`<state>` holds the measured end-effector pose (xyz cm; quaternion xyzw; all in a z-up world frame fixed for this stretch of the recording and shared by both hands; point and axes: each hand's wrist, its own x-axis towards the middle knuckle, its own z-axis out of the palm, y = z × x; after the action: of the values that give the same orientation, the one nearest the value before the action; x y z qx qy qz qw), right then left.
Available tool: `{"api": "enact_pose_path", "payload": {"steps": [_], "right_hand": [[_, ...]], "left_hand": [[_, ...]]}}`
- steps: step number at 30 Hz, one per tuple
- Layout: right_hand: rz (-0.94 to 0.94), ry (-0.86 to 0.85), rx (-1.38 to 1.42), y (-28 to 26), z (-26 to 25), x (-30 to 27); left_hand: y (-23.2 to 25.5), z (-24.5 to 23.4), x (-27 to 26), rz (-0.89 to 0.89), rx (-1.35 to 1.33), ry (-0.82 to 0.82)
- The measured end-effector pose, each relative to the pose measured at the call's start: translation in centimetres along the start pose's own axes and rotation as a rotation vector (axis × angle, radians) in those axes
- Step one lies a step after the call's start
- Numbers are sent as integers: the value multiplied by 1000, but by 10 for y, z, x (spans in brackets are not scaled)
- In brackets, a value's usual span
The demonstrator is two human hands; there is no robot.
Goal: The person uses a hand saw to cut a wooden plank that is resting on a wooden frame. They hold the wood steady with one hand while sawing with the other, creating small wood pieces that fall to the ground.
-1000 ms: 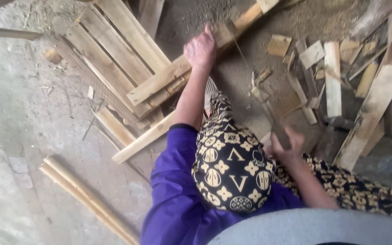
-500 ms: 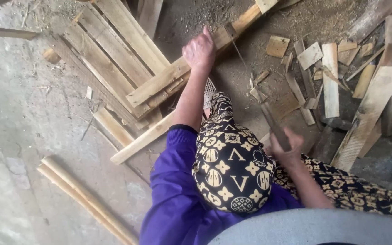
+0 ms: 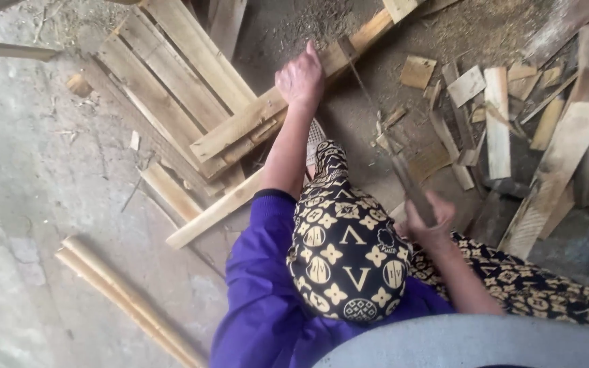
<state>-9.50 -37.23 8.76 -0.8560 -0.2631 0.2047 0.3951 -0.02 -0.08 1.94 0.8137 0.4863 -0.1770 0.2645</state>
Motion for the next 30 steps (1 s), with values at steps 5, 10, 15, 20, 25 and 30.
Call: {"api": "enact_pose_path", "payload": {"steps": [5, 10, 15, 20, 25, 30], "right_hand": [[227, -45, 200, 5, 50, 121], [292, -109, 239, -2, 34, 80], [126, 88, -13, 38, 3, -34], [-50, 91, 38, 18, 44, 94], [140, -67, 56, -18, 23, 57], [38, -44, -40, 14, 4, -31]], "left_hand": [[-4, 14, 7, 4, 17, -15], [1, 2, 2, 13, -2, 7], [-6, 13, 19, 0, -8, 41], [-14, 30, 6, 79, -21, 171], [-7, 7, -5, -35, -28, 17], [-6, 11, 1, -57, -9, -35]]}}
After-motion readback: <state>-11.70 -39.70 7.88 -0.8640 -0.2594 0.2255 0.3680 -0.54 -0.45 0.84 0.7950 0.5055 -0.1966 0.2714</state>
